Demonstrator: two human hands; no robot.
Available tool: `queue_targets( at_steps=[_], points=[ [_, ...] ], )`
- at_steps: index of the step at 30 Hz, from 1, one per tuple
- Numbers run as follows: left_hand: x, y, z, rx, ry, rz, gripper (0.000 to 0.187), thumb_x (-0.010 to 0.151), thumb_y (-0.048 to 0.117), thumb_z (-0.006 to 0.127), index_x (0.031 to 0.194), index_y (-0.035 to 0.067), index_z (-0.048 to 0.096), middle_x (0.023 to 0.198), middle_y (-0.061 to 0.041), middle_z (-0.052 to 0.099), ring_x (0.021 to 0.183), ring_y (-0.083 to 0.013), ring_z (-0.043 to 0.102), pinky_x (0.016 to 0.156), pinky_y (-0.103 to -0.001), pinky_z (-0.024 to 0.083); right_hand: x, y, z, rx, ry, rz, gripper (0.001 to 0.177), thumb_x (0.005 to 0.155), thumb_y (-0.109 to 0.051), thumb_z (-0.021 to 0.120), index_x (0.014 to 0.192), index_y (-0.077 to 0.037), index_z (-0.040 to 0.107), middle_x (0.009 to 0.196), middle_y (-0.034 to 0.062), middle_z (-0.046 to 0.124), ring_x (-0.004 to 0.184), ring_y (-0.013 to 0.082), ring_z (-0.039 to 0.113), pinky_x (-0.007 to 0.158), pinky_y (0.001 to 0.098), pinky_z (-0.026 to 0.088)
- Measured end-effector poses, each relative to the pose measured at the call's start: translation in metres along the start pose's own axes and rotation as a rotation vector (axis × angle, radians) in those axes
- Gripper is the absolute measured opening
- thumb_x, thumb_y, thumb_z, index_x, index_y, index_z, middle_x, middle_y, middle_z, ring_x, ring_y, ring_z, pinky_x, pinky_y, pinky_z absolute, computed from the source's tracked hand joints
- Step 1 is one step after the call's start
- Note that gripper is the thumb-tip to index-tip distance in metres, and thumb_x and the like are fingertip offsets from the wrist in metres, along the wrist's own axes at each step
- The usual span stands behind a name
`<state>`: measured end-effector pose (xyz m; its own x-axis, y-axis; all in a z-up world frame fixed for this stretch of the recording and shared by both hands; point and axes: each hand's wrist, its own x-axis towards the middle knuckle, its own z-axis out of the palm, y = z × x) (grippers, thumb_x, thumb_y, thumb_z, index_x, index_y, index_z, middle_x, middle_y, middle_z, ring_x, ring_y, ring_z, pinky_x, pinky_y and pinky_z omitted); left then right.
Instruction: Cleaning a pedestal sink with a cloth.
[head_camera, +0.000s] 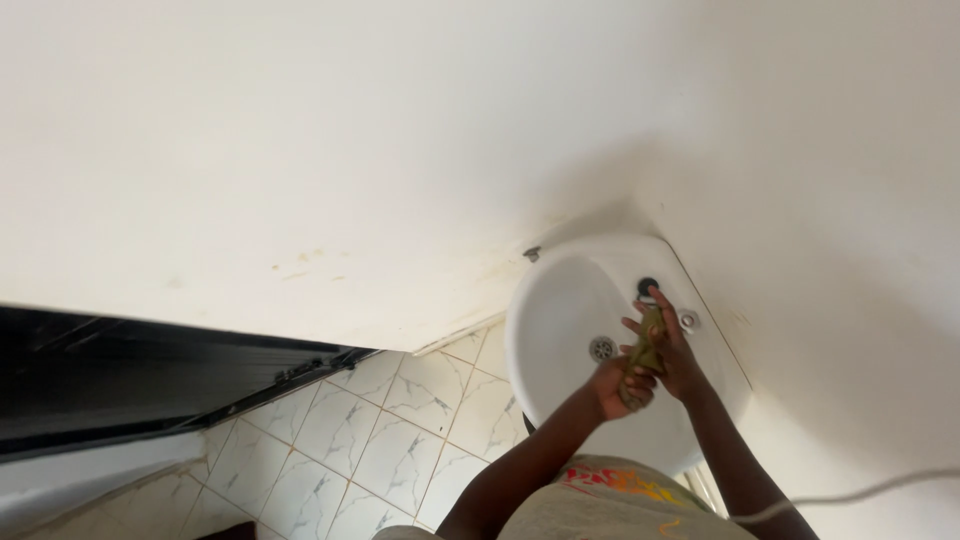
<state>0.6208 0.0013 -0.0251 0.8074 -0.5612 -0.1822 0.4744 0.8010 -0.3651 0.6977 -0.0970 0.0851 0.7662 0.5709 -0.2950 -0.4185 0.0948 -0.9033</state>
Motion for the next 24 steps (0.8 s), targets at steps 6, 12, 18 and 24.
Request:
queue_targets(
  at_steps=[6,12,18,24],
  points=[
    [-0.028,-0.011,0.053,0.113,-0.133,-0.025,0.031,0.112,0.036,0.048,0.111,0.006,0.059,0.077,0.002,0.056,0.054,-0.0048,0.046,0.046,-0.018,0.041,0.023,-0.01,-0.02,-0.135,-0.118,0.059,0.045,0.09,-0.019,0.073,0.13,-0.004,0.057,0.125,0.0188,0.069,0.117,0.0295,0.068,0.099,0.0415,0.058],
    [-0.009,-0.005,0.04,0.38,-0.228,-0.083,0.029,0.108,0.037,0.064,0.11,0.008,0.058,0.077,0.004,0.052,0.052,0.0007,0.041,0.038,-0.013,0.036,0.044,-0.003,-0.049,-0.053,-0.117,0.073,0.01,0.1,-0.013,0.061,0.104,-0.003,0.062,0.09,0.0097,0.067,0.078,0.02,0.068,0.073,0.038,0.063],
    [0.018,0.002,0.011,0.872,0.19,0.061,0.021,0.097,0.028,0.071,0.094,0.012,0.058,0.07,0.005,0.05,0.049,-0.0012,0.04,0.036,-0.018,0.033,0.042,-0.004,-0.011,-0.224,-0.018,0.209,0.031,0.105,-0.033,0.056,0.092,-0.004,0.058,0.066,0.002,0.045,0.052,0.013,0.042,0.046,0.0296,0.04],
    [0.053,0.011,-0.07,2.291,0.422,0.49,0.03,0.095,0.034,0.064,0.093,0.004,0.068,0.069,-0.014,0.071,0.064,-0.026,0.07,0.061,-0.04,0.058,0.042,0.055,-0.017,-0.261,0.158,0.069,0.04,0.107,-0.044,0.057,0.089,-0.008,0.054,0.064,-0.0067,0.039,0.052,0.0053,0.034,0.045,0.0229,0.029]
  ],
)
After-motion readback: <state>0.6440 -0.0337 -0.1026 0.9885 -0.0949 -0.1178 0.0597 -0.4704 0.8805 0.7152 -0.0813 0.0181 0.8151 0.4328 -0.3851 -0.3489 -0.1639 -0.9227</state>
